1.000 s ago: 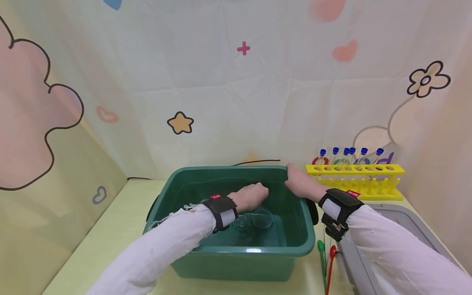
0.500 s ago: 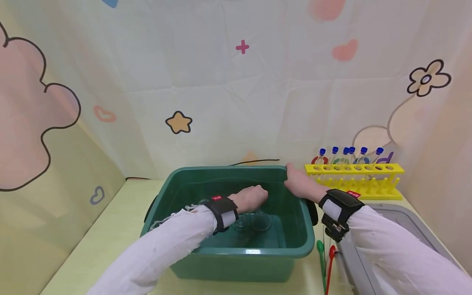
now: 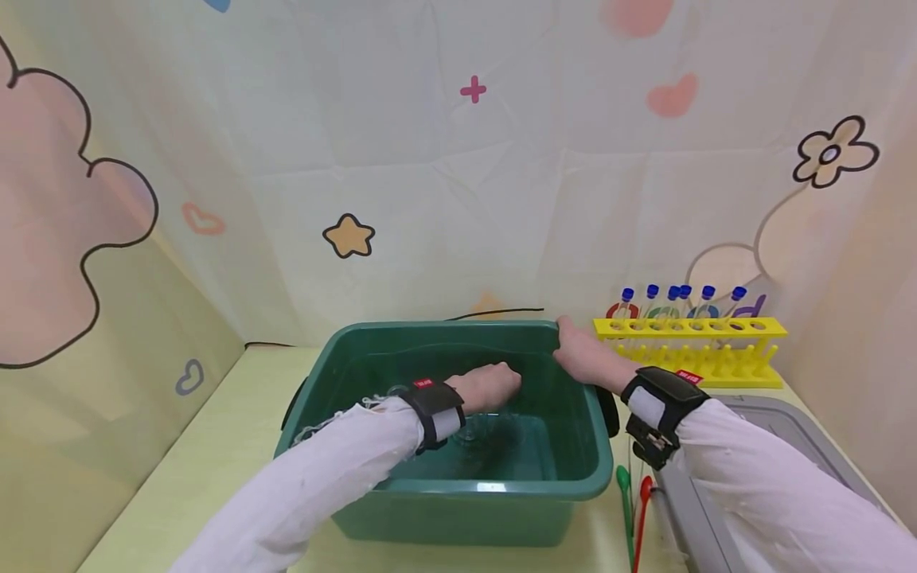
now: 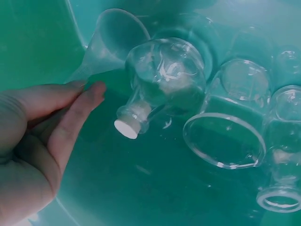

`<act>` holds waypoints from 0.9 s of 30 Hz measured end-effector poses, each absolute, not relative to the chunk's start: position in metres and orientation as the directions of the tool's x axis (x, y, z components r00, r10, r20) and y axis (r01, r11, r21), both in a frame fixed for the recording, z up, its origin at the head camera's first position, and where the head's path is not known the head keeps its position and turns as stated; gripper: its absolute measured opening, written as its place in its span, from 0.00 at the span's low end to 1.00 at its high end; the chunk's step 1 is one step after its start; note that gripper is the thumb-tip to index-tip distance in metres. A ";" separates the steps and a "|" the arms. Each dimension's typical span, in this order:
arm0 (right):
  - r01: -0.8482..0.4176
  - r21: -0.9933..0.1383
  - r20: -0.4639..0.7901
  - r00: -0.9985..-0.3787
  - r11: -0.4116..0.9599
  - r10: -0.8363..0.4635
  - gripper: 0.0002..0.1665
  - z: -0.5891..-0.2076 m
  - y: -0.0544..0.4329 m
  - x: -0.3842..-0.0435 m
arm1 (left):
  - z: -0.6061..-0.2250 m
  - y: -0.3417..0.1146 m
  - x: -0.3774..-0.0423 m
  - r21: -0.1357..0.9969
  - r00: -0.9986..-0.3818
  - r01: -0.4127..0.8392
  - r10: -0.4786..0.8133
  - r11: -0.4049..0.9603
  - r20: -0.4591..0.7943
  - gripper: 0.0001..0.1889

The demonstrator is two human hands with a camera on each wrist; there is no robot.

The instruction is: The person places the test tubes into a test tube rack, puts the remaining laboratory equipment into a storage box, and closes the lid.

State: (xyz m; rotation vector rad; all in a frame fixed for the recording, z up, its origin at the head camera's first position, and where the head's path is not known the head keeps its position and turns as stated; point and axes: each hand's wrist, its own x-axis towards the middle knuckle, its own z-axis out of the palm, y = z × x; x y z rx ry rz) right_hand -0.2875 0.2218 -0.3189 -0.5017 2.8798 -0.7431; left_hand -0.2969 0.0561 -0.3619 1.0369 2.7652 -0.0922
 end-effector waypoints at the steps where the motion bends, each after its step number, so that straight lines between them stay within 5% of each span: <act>1: -0.287 -0.490 -0.038 -0.937 0.823 -0.348 0.26 -0.319 0.222 -0.288 | -0.360 0.056 -0.297 0.006 -0.740 0.654 0.641 0.757 -0.201 0.12; 18: -0.286 -0.509 -0.036 -0.935 0.812 -0.352 0.24 -0.319 0.222 -0.288 | -0.263 0.006 -0.288 0.030 -0.702 0.708 0.708 0.705 -0.068 0.06; 27: -0.295 -0.499 -0.033 -0.933 0.815 -0.358 0.23 -0.319 0.220 -0.289 | -0.238 -0.096 -0.284 0.166 -0.818 0.573 0.572 0.803 0.060 0.09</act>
